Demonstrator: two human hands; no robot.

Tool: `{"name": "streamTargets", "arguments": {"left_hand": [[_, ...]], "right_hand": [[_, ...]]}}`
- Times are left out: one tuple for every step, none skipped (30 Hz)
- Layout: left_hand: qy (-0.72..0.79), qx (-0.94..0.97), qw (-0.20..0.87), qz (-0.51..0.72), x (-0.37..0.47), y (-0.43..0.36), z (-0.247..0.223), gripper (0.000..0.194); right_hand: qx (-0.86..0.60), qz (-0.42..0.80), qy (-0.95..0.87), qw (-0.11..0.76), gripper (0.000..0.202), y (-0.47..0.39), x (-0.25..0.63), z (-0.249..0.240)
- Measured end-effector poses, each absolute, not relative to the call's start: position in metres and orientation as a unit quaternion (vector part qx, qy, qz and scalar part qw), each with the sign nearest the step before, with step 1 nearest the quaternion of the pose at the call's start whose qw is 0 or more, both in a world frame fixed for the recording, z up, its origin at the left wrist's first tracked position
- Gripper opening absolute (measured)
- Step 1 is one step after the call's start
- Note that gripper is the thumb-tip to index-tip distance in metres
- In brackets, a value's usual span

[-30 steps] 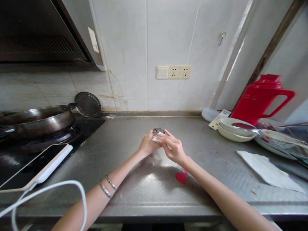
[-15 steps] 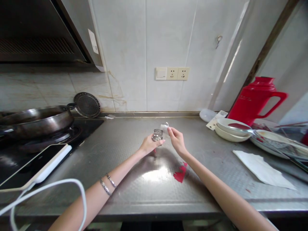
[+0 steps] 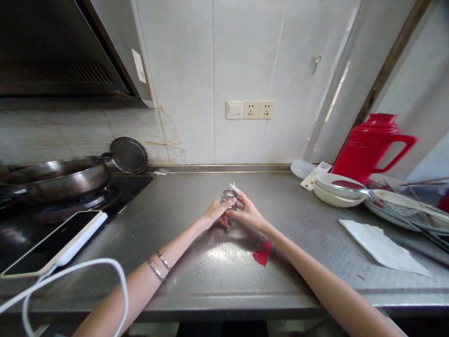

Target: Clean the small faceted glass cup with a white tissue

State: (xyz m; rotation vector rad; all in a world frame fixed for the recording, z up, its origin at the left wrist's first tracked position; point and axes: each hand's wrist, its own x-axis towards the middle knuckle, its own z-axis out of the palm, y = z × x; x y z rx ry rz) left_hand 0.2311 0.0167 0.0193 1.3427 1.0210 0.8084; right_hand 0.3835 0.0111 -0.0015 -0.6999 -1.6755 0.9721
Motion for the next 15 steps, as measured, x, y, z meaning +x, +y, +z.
{"name": "streamTargets", "arguments": {"left_hand": [[0.424,0.583,0.602,0.344,0.230,0.018,0.018,0.063],[0.408,0.590,0.610,0.337,0.228,0.019,0.018,0.065],[0.391,0.601,0.615,0.329,0.226,0.020,0.017,0.068],[0.376,0.616,0.614,0.320,0.225,0.022,0.016,0.070],[0.365,0.631,0.607,0.315,0.224,0.023,0.015,0.073],[0.356,0.647,0.595,0.317,0.223,0.024,0.014,0.077],[0.348,0.663,0.577,0.326,0.223,0.026,0.012,0.081],[0.338,0.677,0.557,0.343,0.224,0.027,0.010,0.088],[0.324,0.688,0.536,0.366,0.225,0.028,0.008,0.095],[0.310,0.697,0.516,0.389,0.227,0.029,0.006,0.103],[0.294,0.706,0.499,0.408,0.229,0.029,0.003,0.109],[0.279,0.713,0.484,0.424,0.230,0.030,0.000,0.112],[0.266,0.718,0.471,0.437,0.232,0.030,-0.002,0.112],[0.260,0.723,0.457,0.448,0.232,0.030,-0.004,0.108],[0.261,0.726,0.442,0.457,0.233,0.030,-0.006,0.102]], "right_hand": [[-0.296,0.403,-0.694,0.519,0.081,0.011,0.383,-0.002],[-0.301,0.402,-0.688,0.523,0.080,0.011,0.384,-0.001],[-0.304,0.403,-0.683,0.528,0.080,0.011,0.384,0.001],[-0.308,0.406,-0.676,0.533,0.079,0.011,0.385,0.003],[-0.312,0.410,-0.668,0.538,0.077,0.011,0.385,0.005],[-0.317,0.416,-0.659,0.541,0.076,0.011,0.386,0.007],[-0.323,0.423,-0.650,0.543,0.074,0.011,0.386,0.010],[-0.329,0.430,-0.641,0.543,0.072,0.010,0.387,0.012],[-0.336,0.437,-0.634,0.542,0.070,0.009,0.386,0.014],[-0.341,0.444,-0.629,0.539,0.067,0.008,0.386,0.015],[-0.344,0.449,-0.627,0.536,0.065,0.007,0.385,0.016],[-0.344,0.454,-0.626,0.533,0.063,0.005,0.384,0.017],[-0.342,0.459,-0.626,0.530,0.062,0.004,0.383,0.018],[-0.339,0.466,-0.626,0.526,0.061,0.002,0.382,0.019],[-0.336,0.473,-0.625,0.522,0.062,0.000,0.380,0.019]]}}
